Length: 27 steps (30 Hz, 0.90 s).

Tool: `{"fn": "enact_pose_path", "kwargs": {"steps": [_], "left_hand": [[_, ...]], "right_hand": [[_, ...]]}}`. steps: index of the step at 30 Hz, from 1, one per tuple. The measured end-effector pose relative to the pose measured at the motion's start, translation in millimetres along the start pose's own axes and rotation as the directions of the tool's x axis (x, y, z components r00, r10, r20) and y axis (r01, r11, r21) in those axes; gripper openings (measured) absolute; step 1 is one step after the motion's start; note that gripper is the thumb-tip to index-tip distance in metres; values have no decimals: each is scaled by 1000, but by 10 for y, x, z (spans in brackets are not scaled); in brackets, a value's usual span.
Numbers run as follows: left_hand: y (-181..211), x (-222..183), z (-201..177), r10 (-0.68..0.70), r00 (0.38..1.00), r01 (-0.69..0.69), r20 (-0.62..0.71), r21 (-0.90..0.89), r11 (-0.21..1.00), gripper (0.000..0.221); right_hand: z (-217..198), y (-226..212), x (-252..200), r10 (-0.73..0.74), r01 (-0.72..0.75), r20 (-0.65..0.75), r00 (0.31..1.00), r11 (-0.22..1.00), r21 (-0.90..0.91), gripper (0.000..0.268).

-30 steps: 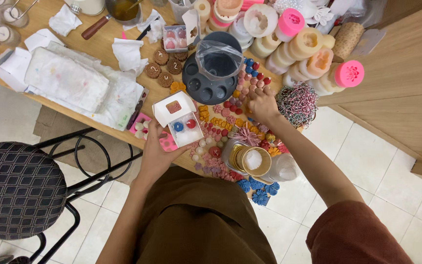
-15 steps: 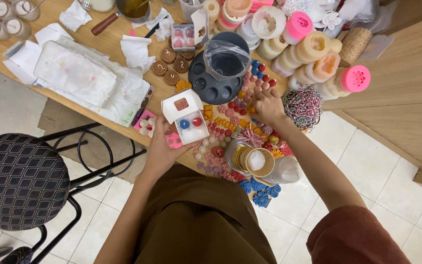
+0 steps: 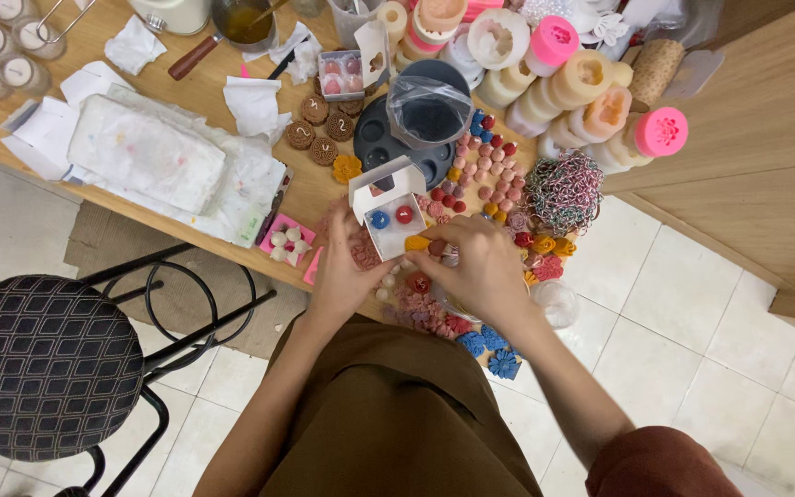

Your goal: The person assembles a white cardboard gift box, places various small decorative candles inside, and folds the lid to close it.

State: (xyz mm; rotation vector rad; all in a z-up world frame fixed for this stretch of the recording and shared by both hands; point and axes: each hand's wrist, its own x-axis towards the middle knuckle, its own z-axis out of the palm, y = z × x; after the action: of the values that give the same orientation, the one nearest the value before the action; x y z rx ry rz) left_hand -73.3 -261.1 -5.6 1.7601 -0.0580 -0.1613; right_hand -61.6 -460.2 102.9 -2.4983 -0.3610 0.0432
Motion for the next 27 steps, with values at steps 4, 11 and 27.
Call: {"fn": "enact_pose_path", "kwargs": {"steps": [4,11,27], "left_hand": [[0,0,21,85,996,-88,-32,-108,990,107],[-14,25,-37,88,996,-85,19,-122,989,110],[-9,155,-76,128,983,-117,133,-86,989,107]], "right_hand": [[273,-167,13,130,-140,-76,989,981,-133,27],[465,-271,24,81,-136,-194,978,947,-290,25],[557,-381,40,167,-227,-225,960,934,-276,16]]}}
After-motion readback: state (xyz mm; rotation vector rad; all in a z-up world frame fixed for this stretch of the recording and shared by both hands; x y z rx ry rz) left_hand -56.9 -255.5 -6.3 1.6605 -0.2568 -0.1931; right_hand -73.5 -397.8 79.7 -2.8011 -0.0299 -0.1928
